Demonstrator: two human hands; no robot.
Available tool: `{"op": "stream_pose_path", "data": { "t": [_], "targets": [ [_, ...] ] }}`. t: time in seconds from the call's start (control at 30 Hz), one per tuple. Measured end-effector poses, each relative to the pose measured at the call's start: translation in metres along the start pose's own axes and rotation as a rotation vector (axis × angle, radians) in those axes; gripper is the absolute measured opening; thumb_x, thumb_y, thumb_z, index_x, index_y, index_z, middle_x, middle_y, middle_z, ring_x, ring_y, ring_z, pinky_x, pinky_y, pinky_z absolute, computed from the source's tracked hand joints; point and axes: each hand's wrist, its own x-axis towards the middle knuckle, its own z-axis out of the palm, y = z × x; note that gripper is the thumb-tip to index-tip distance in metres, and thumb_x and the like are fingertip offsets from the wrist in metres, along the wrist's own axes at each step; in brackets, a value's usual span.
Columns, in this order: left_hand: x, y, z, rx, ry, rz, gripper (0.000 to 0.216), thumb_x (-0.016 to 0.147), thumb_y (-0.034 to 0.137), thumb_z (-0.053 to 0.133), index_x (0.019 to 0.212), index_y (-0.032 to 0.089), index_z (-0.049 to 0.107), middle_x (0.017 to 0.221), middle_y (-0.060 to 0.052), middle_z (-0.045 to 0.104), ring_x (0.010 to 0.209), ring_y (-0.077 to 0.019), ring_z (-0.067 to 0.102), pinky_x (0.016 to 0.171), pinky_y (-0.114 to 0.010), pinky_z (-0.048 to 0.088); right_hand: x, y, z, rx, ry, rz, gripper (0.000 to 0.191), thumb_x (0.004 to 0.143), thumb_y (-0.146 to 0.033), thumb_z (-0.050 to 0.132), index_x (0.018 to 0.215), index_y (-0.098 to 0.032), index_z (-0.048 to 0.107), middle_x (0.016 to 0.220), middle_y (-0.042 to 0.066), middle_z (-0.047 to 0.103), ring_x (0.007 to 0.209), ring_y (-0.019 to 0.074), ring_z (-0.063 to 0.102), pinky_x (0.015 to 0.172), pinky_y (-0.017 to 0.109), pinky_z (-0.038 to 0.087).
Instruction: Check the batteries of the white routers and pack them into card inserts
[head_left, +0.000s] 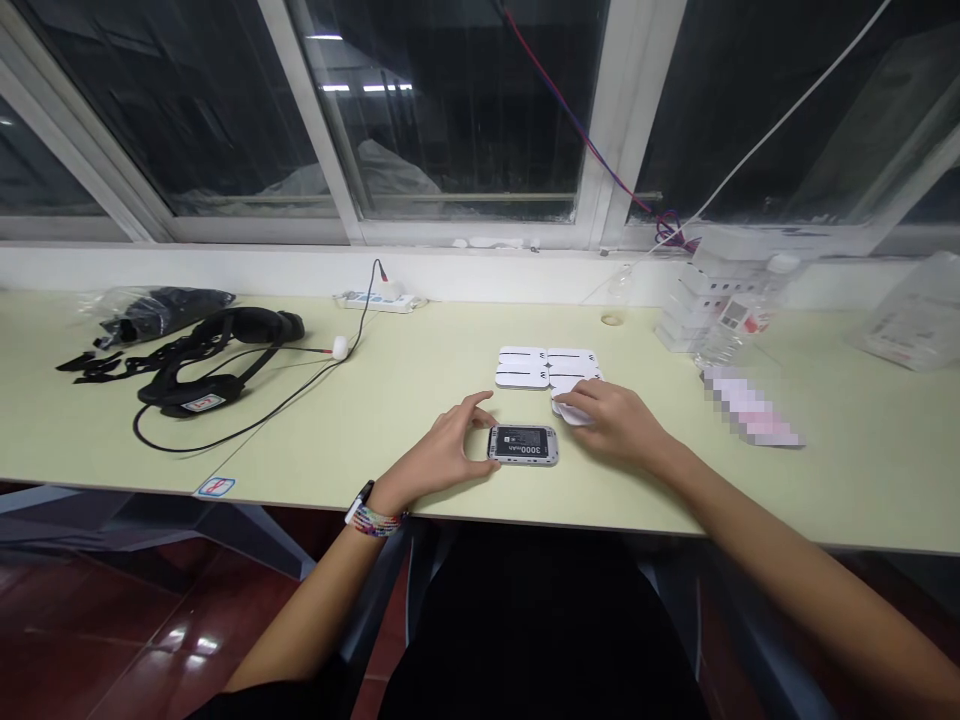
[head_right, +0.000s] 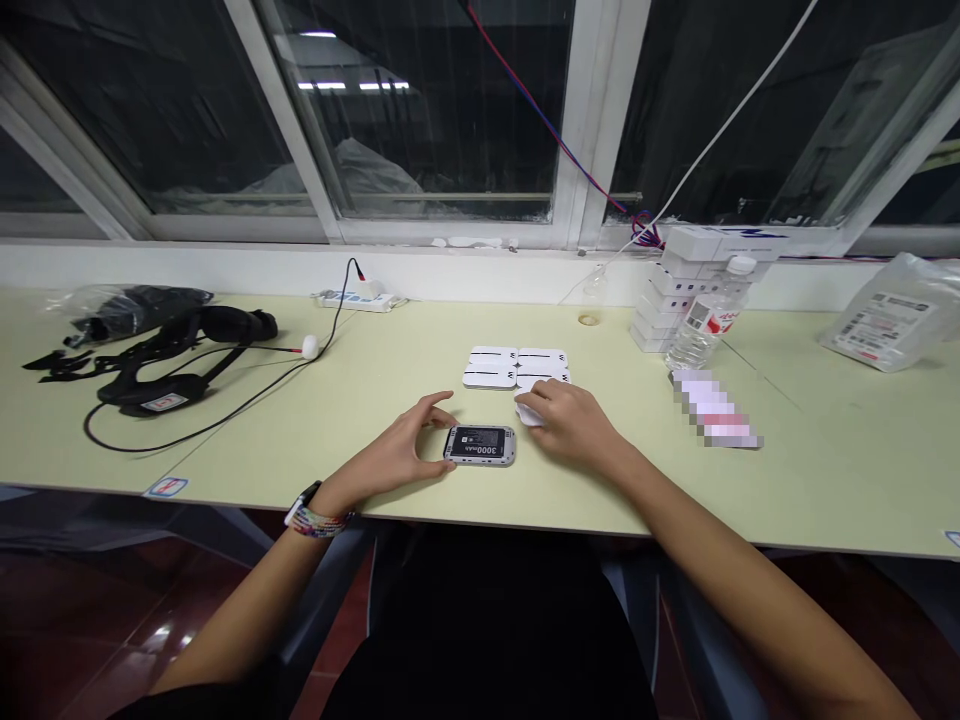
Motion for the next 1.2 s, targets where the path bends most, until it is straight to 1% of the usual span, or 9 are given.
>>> {"op": "stream_pose_path", "data": {
  "t": [0.07,0.17,0.2,0.3,0.47,0.67,0.83,0.97,1.2],
  "targets": [
    [0.0,-0.001,0.0,-0.002,0.003,0.007,0.094,0.086,0.031,0.083,0.166,0.032,0.033,0.14,-0.008,0.069,0.137,-0.0325,0.06,0.122,-0.05,0.043,0.002,-0.006,0.0,0.133,0.156,-0.001,0.034,0.099,-0.015,0.057,0.128,-0.023,0.074,0.112,0.011,0.078,0.096,0.0277,0.073,0.076,0.04,0.056],
    [0.0,-0.001,0.0,-0.006,0.009,0.011,0.094,0.086,0.031,0.083,0.166,0.032,0.034,0.139,-0.008,0.07,0.136,-0.0326,0.061,0.121,-0.051,0.044,0.008,-0.021,0.005,0.439,0.335,0.141,0.022,0.101,-0.023,0.062,0.121,-0.025,0.072,0.111,0.007,0.078,0.097,0.0261,0.074,0.08,0.039,0.057],
    [0.0,-0.001,0.0,-0.007,0.01,0.008,0.094,0.086,0.031,0.083,0.166,0.032,0.034,0.139,-0.008,0.07,0.136,-0.0328,0.061,0.121,-0.051,0.044,0.011,-0.026,0.008,0.535,0.322,0.197,0.017,0.099,-0.026,0.066,0.115,-0.026,0.072,0.108,0.006,0.078,0.094,0.0255,0.073,0.078,0.038,0.057],
    [-0.001,0.001,0.0,-0.002,0.013,-0.008,0.094,0.086,0.033,0.084,0.166,0.032,0.035,0.137,-0.009,0.069,0.136,-0.0338,0.061,0.121,-0.053,0.045,0.016,-0.038,0.019,0.695,0.155,0.309,0.008,0.093,-0.03,0.074,0.1,-0.025,0.071,0.097,0.003,0.078,0.081,0.0223,0.069,0.07,0.035,0.052],
    [-0.001,0.001,0.0,0.005,0.016,-0.015,0.093,0.084,0.034,0.085,0.165,0.033,0.039,0.138,-0.01,0.068,0.135,-0.0361,0.061,0.118,-0.055,0.047,0.018,-0.041,0.03,0.579,0.018,0.27,0.007,0.094,-0.03,0.076,0.099,-0.026,0.072,0.096,0.002,0.077,0.088,0.0239,0.064,0.081,0.039,0.05],
    [-0.001,0.0,-0.001,-0.012,-0.005,-0.006,0.097,0.086,0.032,0.085,0.169,0.036,0.035,0.138,-0.01,0.067,0.133,-0.0361,0.061,0.118,-0.057,0.047,0.014,-0.043,0.034,0.407,-0.007,0.159,0.007,0.104,-0.032,0.068,0.108,-0.026,0.065,0.108,0.006,0.072,0.104,0.0283,0.062,0.09,0.044,0.052],
    [-0.003,0.003,-0.003,0.034,-0.013,0.017,0.077,0.09,0.033,0.084,0.16,0.039,0.051,0.138,-0.008,0.069,0.136,-0.0355,0.061,0.119,-0.056,0.047,0.012,-0.044,0.033,0.304,-0.006,0.073,0.01,0.101,-0.03,0.069,0.108,-0.023,0.066,0.109,0.01,0.067,0.099,0.0282,0.064,0.085,0.044,0.054],
    [-0.002,0.007,-0.005,0.037,-0.007,0.103,0.06,0.093,0.03,0.081,0.149,0.036,0.06,0.146,-0.005,0.069,0.138,-0.033,0.06,0.122,-0.053,0.045,0.007,-0.037,0.022,0.311,-0.061,-0.065,0.023,0.097,-0.03,0.073,0.117,-0.021,0.069,0.116,0.013,0.071,0.106,0.0311,0.066,0.089,0.047,0.057],
    [-0.001,0.007,-0.004,0.063,-0.007,0.136,0.043,0.093,0.029,0.079,0.134,0.033,0.069,0.136,-0.004,0.071,0.137,-0.0324,0.06,0.121,-0.055,0.046,0.002,-0.035,0.016,0.316,-0.098,-0.072,0.031,0.095,-0.029,0.075,0.125,-0.022,0.073,0.119,0.013,0.073,0.109,0.0314,0.07,0.09,0.047,0.061]
  ]
}}
